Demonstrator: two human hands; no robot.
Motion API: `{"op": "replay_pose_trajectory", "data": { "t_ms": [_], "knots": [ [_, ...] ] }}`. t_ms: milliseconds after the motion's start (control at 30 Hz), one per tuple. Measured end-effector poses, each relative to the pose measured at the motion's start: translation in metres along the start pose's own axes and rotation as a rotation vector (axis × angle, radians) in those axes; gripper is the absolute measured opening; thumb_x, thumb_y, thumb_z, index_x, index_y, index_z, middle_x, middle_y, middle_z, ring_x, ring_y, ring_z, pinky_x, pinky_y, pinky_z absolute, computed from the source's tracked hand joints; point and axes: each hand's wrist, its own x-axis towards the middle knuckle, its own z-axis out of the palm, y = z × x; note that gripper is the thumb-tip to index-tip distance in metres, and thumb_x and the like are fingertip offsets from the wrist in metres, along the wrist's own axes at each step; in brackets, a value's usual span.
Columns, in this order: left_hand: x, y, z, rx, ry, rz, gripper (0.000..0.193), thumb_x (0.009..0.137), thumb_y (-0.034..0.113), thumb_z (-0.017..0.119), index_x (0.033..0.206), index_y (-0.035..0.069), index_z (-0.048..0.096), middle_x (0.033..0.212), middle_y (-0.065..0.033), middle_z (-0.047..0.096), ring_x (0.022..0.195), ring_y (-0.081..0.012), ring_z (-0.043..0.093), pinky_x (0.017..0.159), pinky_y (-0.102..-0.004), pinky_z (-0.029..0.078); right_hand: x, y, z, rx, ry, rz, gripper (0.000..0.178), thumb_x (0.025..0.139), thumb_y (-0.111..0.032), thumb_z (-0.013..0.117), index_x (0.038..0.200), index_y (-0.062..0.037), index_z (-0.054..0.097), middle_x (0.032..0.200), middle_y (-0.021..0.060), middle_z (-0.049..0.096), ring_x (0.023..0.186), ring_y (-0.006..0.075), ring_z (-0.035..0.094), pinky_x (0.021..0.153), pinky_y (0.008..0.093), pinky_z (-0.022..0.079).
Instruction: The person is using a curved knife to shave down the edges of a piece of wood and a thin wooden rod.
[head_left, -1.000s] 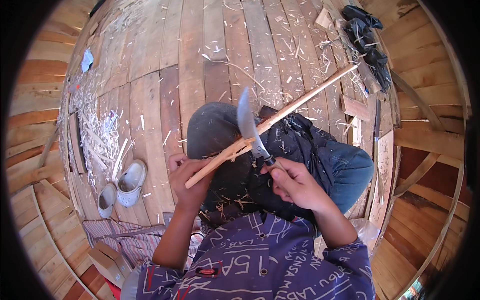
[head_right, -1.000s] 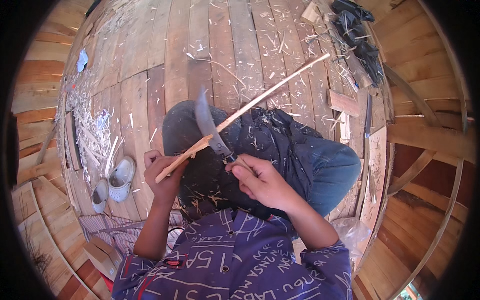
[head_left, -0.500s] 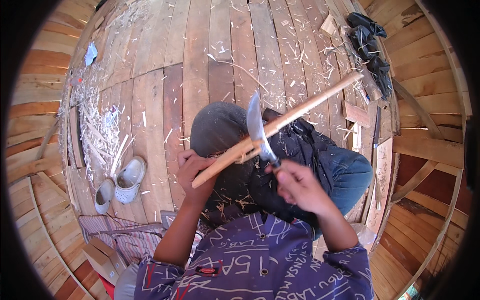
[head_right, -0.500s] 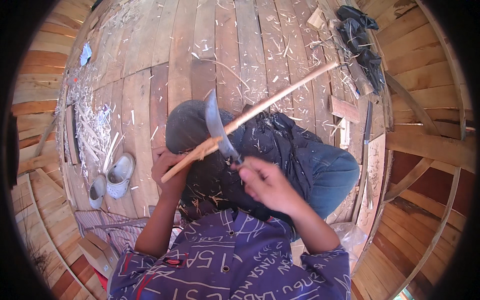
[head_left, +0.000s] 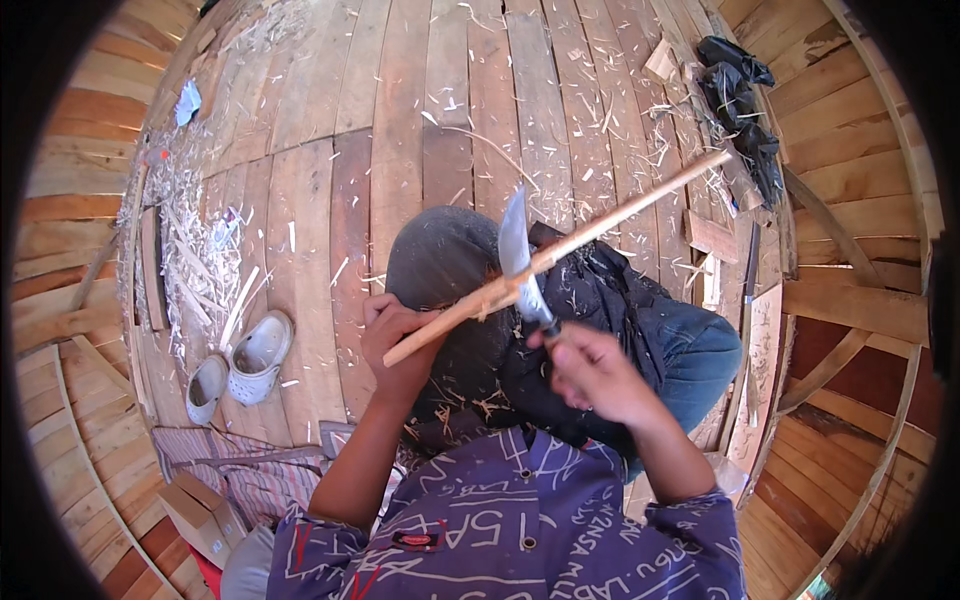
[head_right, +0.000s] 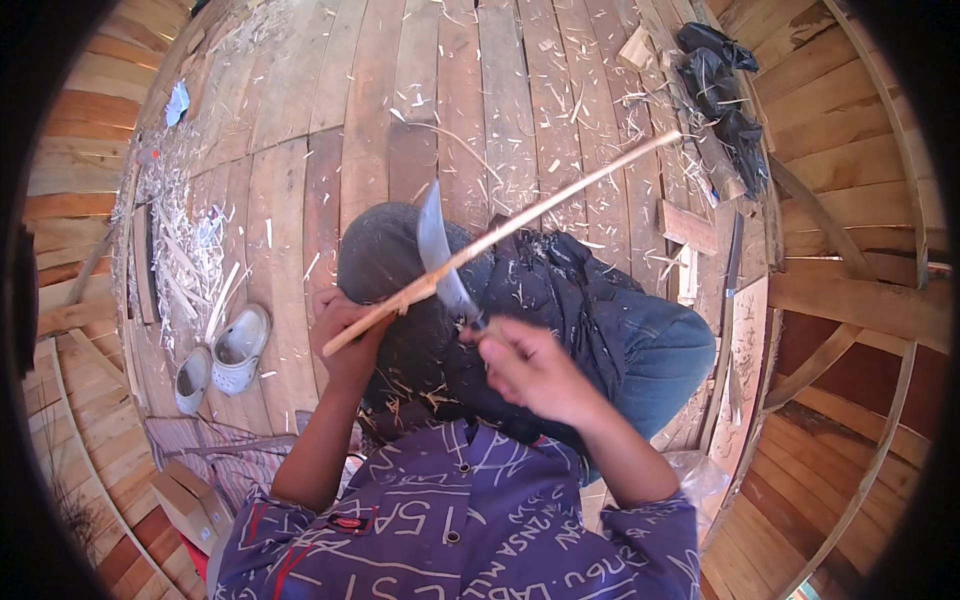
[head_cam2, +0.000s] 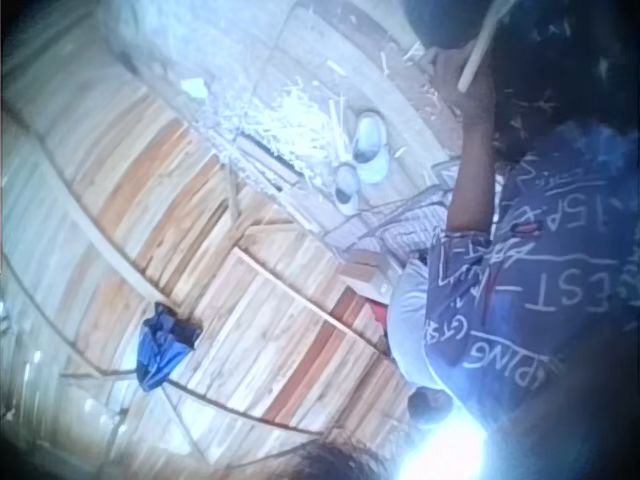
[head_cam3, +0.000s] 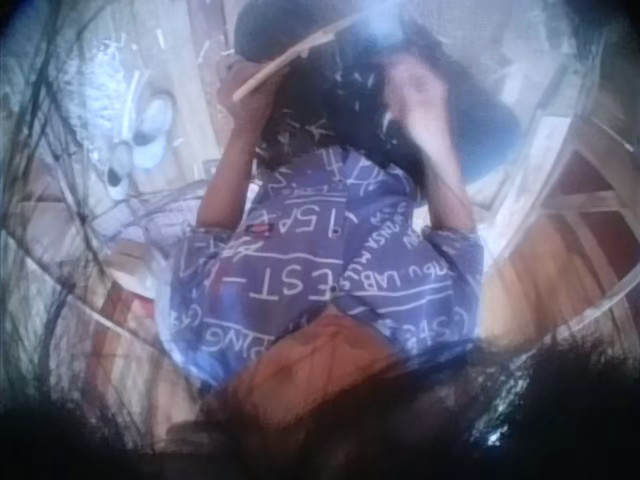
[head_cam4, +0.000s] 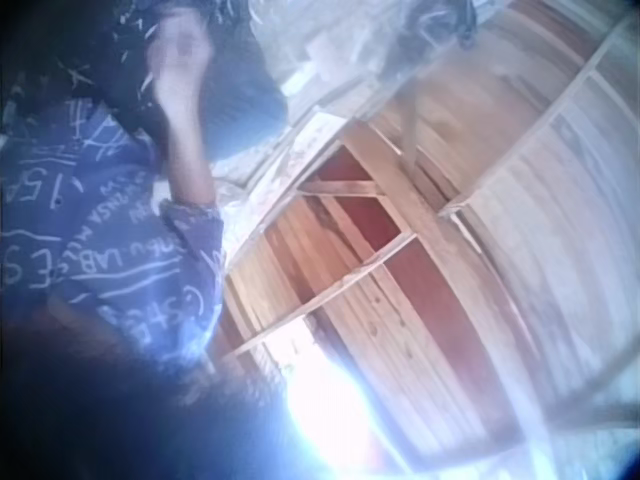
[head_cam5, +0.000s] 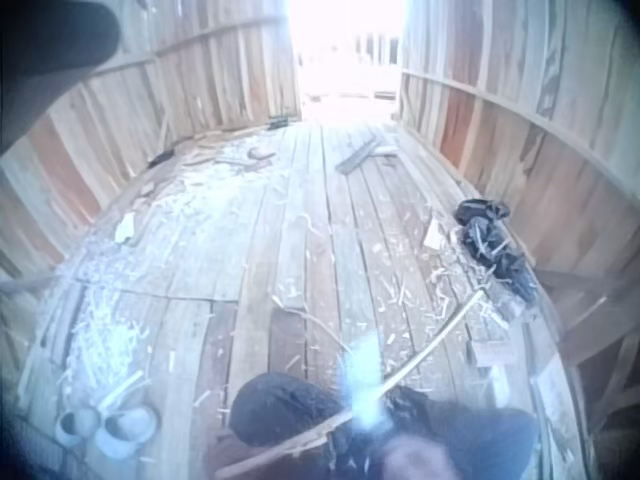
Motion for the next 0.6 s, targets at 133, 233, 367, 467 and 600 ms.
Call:
{"op": "replay_pose_trajectory", "data": {
  "t_ms": [133, 233, 367, 467, 600],
  "knots": [
    [-0.001, 0.004, -0.001, 0.02, 0.002, -0.034, 0.021, 0.06, 0.004, 0.084, 0.074, 0.008, 0.068, 0.065, -0.0006, 0.062, 0.066, -0.0176, 0.048, 0.065, -0.03, 0.038, 0.002, -0.025, -0.013, -0.114, -0.026, 0.067, 0.026, 0.097, -0.028, 0.05, 0.097, -0.0036, 0.06, 0.058, -0.0031, 0.048, 0.046, 0.0036, 0.042, 0.043, 0.0194, 0.034],
    [-0.002, 0.002, 0.0, 0.033, -0.005, -0.057, 0.02, 0.061, 0.006, 0.084, 0.074, 0.008, 0.069, 0.065, 0.0, 0.061, 0.065, -0.0177, 0.047, 0.065, -0.0298, 0.038, 0.002, -0.02, -0.002, -0.13, -0.083, 0.113, 0.031, 0.098, -0.03, 0.048, 0.092, -0.001, 0.06, 0.058, -0.0034, 0.046, 0.044, 0.0036, 0.041, 0.043, 0.0197, 0.034],
    [0.001, 0.005, -0.002, 0.022, -0.016, -0.074, 0.019, 0.061, 0.007, 0.084, 0.073, 0.009, 0.07, 0.064, 0.0002, 0.061, 0.065, -0.0175, 0.046, 0.064, -0.0302, 0.038, 0.01, -0.023, -0.01, 0.074, 0.067, -0.044, 0.029, 0.099, -0.026, 0.046, 0.099, 0.001, 0.058, 0.055, -0.0051, 0.043, 0.043, 0.0025, 0.039, 0.04, 0.0194, 0.031],
    [-0.004, 0.001, 0.0, 0.032, -0.017, -0.063, 0.018, 0.062, 0.008, 0.084, 0.074, 0.009, 0.07, 0.065, -0.0002, 0.062, 0.066, -0.0176, 0.046, 0.063, -0.0311, 0.038, 0.006, -0.015, 0.008, 0.195, 0.088, 0.007, 0.028, 0.099, -0.024, 0.047, 0.105, 0.0014, 0.057, 0.056, -0.0046, 0.041, 0.045, 0.003, 0.038, 0.041, 0.0198, 0.031],
    [0.003, 0.007, -0.002, 0.029, -0.02, -0.085, 0.018, 0.062, 0.008, 0.084, 0.072, 0.009, 0.069, 0.065, -0.0006, 0.061, 0.067, -0.0181, 0.047, 0.064, -0.0317, 0.039, 0.009, -0.017, -0.007, -0.021, -0.065, 0.068, 0.03, 0.098, -0.027, 0.049, 0.105, -0.0009, 0.063, 0.063, -0.0023, 0.049, 0.05, 0.0037, 0.044, 0.042, 0.0196, 0.031]
  ]
}}
